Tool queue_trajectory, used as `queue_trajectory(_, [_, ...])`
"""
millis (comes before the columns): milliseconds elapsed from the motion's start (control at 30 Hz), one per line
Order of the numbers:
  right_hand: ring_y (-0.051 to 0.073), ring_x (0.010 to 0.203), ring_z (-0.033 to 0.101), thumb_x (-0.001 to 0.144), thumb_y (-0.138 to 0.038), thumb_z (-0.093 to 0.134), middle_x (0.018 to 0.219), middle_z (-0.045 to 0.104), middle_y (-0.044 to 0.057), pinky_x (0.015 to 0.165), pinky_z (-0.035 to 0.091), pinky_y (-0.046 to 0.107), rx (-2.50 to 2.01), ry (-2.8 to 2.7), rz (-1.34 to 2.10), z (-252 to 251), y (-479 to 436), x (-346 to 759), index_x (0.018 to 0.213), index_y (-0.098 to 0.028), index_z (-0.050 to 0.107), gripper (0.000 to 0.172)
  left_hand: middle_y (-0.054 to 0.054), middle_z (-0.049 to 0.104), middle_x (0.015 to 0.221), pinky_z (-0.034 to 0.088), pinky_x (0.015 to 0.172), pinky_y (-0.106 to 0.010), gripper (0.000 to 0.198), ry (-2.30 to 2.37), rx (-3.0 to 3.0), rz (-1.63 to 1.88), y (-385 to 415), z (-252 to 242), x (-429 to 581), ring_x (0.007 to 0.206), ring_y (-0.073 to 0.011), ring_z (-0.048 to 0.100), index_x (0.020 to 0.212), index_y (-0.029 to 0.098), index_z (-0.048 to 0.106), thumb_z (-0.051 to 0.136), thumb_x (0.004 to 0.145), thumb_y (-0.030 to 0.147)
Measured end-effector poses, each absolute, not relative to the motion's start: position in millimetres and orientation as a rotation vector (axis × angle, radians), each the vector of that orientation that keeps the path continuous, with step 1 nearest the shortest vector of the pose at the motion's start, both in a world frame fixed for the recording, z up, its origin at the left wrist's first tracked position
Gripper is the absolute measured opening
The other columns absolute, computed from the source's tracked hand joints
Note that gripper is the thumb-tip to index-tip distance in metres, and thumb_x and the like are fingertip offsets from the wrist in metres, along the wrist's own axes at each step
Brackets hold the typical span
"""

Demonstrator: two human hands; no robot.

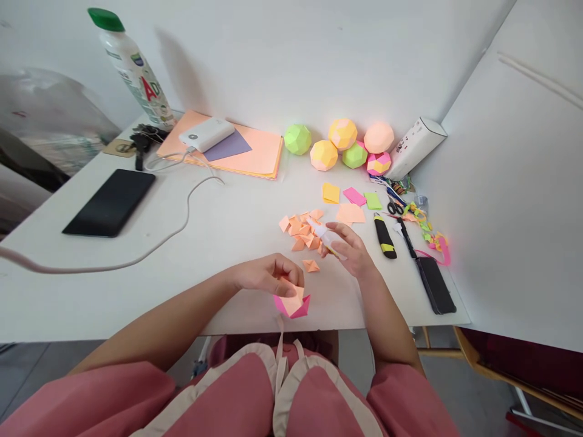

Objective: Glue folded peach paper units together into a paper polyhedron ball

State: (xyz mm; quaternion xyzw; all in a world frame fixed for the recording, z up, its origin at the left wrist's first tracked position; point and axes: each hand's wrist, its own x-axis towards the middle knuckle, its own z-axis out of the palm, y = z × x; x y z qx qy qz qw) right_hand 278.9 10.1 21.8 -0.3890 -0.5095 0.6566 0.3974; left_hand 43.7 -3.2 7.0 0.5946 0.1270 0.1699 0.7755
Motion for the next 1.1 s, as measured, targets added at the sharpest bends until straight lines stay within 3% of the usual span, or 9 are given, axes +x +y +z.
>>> queue_trajectory(100, [0.017, 0.077, 0.065, 0.077, -0.033, 0.068, 0.091, 0.064, 0.005, 0.067, 0.057, 0.035, -0.993, -1.503, 1.873, 30.4, 6.3, 285.4, 0.11, -0.018, 0.054, 0.038, -0.005, 0.06, 0.077, 0.044, 0.066, -0.028, 0.025, 0.25, 1.311, 0.328, -1.5, 7.1, 41.1, 0.07, -0.0142, 0.051, 0.062, 0.015, 0.053, 0.07, 0.074, 0.03])
queue_trajectory(233, [0.017, 0.087, 0.064, 0.081, -0.035, 0.063, 0.103, 0.062, 0.008, 0.064, 0.057, 0.03, -1.097, -1.661, 1.836, 34.5, 6.0, 290.8, 0.109, -0.019, 0.054, 0.033, -0.007, 0.062, 0.083, 0.047, 0.07, -0.031, 0.026, 0.269, 1.326, 0.333, 0.7, 4.6, 38.6, 0.074, -0.0166, 0.055, 0.064, 0.015, 0.055, 0.069, 0.075, 0.034])
queue_trajectory(367, [0.013, 0.079, 0.062, 0.084, -0.036, 0.06, 0.099, 0.06, 0.005, 0.065, 0.056, 0.029, -1.177, -1.728, 1.792, 30.2, 8.5, 288.1, 0.108, -0.019, 0.054, 0.029, -0.009, 0.064, 0.093, 0.047, 0.081, -0.037, 0.024, 0.265, 1.362, 0.39, 2.7, 1.5, 38.2, 0.091, -0.0217, 0.058, 0.065, 0.016, 0.055, 0.067, 0.077, 0.033])
queue_trajectory(533, [0.013, 0.076, 0.061, 0.085, -0.04, 0.059, 0.093, 0.061, 0.003, 0.069, 0.053, 0.03, -1.18, -1.771, 1.772, 22.1, 9.1, 280.1, 0.107, -0.019, 0.054, 0.031, -0.009, 0.064, 0.103, 0.042, 0.093, -0.04, 0.022, 0.287, 1.411, 0.404, 4.6, 0.4, 38.2, 0.1, -0.0222, 0.057, 0.065, 0.016, 0.054, 0.065, 0.079, 0.029])
queue_trajectory(733, [0.013, 0.075, 0.063, 0.086, -0.038, 0.059, 0.088, 0.067, 0.003, 0.071, 0.053, 0.03, -1.22, -1.644, 1.79, 17.4, 9.8, 277.8, 0.106, -0.019, 0.053, 0.029, -0.009, 0.059, 0.115, 0.042, 0.094, -0.038, 0.018, 0.362, 1.419, 0.37, 4.8, -0.2, 37.4, 0.117, -0.025, 0.049, 0.068, 0.016, 0.057, 0.065, 0.079, 0.029])
queue_trajectory(967, [0.016, 0.09, 0.066, 0.083, -0.037, 0.062, 0.101, 0.065, 0.005, 0.078, 0.055, 0.032, -1.314, -1.513, 1.737, 24.9, 11.9, 281.2, 0.104, -0.019, 0.054, 0.029, -0.009, 0.057, 0.118, 0.039, 0.097, -0.037, 0.019, 0.436, 1.403, 0.362, 5.0, 2.1, 38.9, 0.118, -0.0251, 0.048, 0.07, 0.016, 0.057, 0.065, 0.079, 0.031])
queue_trajectory(1100, [0.02, 0.098, 0.064, 0.084, -0.04, 0.061, 0.104, 0.065, 0.007, 0.075, 0.056, 0.034, -1.252, -1.533, 1.792, 27.9, 11.3, 282.8, 0.107, -0.02, 0.051, 0.032, -0.009, 0.057, 0.12, 0.038, 0.099, -0.039, 0.02, 0.466, 1.405, 0.337, 5.0, 3.3, 38.3, 0.117, -0.0256, 0.049, 0.073, 0.016, 0.058, 0.065, 0.078, 0.033])
